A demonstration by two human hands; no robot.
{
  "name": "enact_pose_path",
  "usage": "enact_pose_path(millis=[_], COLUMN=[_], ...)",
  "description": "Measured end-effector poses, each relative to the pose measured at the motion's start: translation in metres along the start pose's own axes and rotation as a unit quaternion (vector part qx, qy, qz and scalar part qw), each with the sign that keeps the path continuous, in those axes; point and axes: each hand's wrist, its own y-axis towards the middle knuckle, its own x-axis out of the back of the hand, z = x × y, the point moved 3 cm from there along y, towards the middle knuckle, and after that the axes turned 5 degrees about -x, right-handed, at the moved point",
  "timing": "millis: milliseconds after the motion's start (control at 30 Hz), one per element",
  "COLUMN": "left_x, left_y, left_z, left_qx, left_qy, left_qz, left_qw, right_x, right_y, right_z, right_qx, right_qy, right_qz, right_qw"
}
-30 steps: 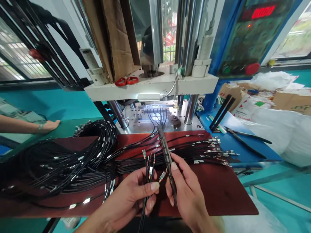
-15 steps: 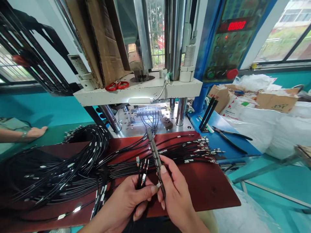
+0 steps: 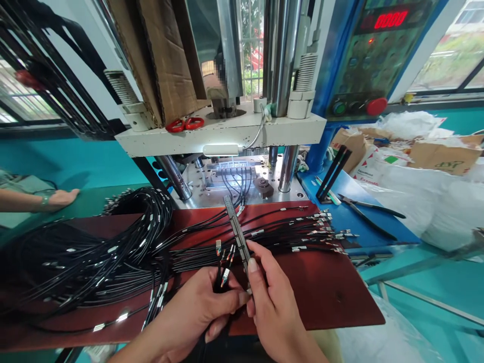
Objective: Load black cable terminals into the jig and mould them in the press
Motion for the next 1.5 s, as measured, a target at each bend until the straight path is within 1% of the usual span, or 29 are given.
enact_pose_path(millis=[100, 200, 267, 367, 400, 467, 567, 667, 767, 833, 967, 1033, 1133, 1200, 1500], left_x=[0.001, 0.005, 0.011, 0.021, 0.023, 0.026, 0.024, 0.019, 0.017, 0.016, 0.010, 0.008, 0.004, 0.001, -0.003], left_y=[0.001, -0.001, -0.003, -0.002, -0.001, 0.000, 0.000, -0.002, -0.002, 0.000, 0.002, 0.000, -0.003, -0.004, -0.004], left_z=[-0.001, 0.000, 0.001, 0.003, 0.003, 0.005, 0.007, 0.007, 0.003, -0.001, -0.003, -0.001, 0.004, 0.006, 0.007], left_qx=[-0.009, 0.019, 0.029, 0.002, -0.005, -0.017, -0.036, -0.025, -0.014, -0.004, 0.009, 0.007, 0.022, 0.031, 0.009], left_qy=[-0.004, -0.042, -0.096, -0.170, -0.183, -0.191, -0.181, -0.162, -0.138, -0.127, -0.094, -0.066, -0.028, -0.006, 0.029], left_qz=[0.005, -0.002, -0.024, -0.047, -0.050, -0.061, -0.069, -0.070, -0.109, -0.122, -0.088, -0.091, -0.107, -0.107, -0.091], left_qw=[1.000, 0.999, 0.995, 0.984, 0.982, 0.980, 0.980, 0.984, 0.984, 0.984, 0.992, 0.994, 0.994, 0.994, 0.995], right_x=[0.000, 0.000, 0.002, 0.010, 0.013, 0.016, 0.017, 0.014, 0.012, 0.012, 0.017, 0.019, 0.019, 0.017, 0.011], right_y=[0.003, 0.005, 0.003, 0.000, -0.001, -0.003, -0.005, -0.006, -0.004, -0.003, -0.005, -0.005, -0.004, -0.004, -0.007], right_z=[-0.003, -0.005, -0.006, -0.006, -0.006, -0.006, -0.005, -0.004, -0.004, -0.004, -0.002, -0.001, 0.001, 0.001, 0.005], right_qx=[0.018, 0.028, 0.009, -0.042, -0.055, -0.059, -0.052, -0.050, -0.051, -0.062, -0.058, -0.045, -0.031, -0.030, -0.017], right_qy=[-0.027, -0.017, 0.019, 0.082, 0.093, 0.101, 0.107, 0.110, 0.102, 0.094, 0.087, 0.086, 0.078, 0.065, 0.017], right_qz=[-0.009, -0.018, -0.029, -0.059, -0.062, -0.052, -0.046, -0.058, -0.051, -0.039, -0.039, -0.021, 0.018, 0.029, 0.016], right_qw=[0.999, 0.999, 0.999, 0.994, 0.992, 0.992, 0.992, 0.991, 0.992, 0.993, 0.994, 0.995, 0.996, 0.997, 1.000])
